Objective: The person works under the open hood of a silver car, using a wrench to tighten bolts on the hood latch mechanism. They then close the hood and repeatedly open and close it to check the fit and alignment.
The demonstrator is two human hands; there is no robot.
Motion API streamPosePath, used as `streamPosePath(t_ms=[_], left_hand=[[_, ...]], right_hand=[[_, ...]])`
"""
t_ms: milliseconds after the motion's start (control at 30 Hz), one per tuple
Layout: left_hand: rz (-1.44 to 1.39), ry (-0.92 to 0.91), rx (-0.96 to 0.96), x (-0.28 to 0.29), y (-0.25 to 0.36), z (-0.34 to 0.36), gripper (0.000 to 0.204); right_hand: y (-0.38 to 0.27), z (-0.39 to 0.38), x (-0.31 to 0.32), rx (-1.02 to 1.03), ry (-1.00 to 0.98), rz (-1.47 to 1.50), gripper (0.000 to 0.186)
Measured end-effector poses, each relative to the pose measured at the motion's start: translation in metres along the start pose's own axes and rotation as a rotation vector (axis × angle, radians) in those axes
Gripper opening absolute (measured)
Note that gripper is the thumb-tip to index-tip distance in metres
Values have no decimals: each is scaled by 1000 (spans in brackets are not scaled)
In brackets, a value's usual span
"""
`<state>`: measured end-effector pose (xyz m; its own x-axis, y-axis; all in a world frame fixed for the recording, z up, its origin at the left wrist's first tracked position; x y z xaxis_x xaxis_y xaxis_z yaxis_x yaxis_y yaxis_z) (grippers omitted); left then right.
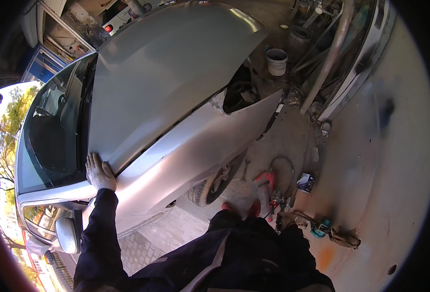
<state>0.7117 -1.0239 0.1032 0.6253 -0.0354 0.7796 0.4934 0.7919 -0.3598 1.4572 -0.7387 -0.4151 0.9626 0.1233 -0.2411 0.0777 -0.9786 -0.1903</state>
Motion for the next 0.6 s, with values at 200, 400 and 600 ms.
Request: streamPosePath(t_ms=[200, 400, 600], left_hand=[[-149, -52, -279, 24, 136, 59, 81], [-153, -106, -511, 57, 283, 127, 95], [-178, -126, -545, 76, 352, 159, 91]], right_hand=[[-5, -13, -13, 435, -50, -680, 10], [4, -34, -30, 92, 110, 2, 26], [4, -47, -32, 72, 187, 43, 20]])
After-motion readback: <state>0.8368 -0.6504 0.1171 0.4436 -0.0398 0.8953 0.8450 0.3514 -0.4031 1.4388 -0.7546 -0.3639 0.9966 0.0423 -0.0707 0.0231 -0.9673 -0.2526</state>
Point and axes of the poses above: each hand's wrist, its own z-axis towards the middle knuckle, its own x-axis out of the back of the hand, y = z × x, the point moved 5 cm from there along z, towards the middle knuckle, and after that the axes turned 6 degrees about z, right-handed, at the moved point
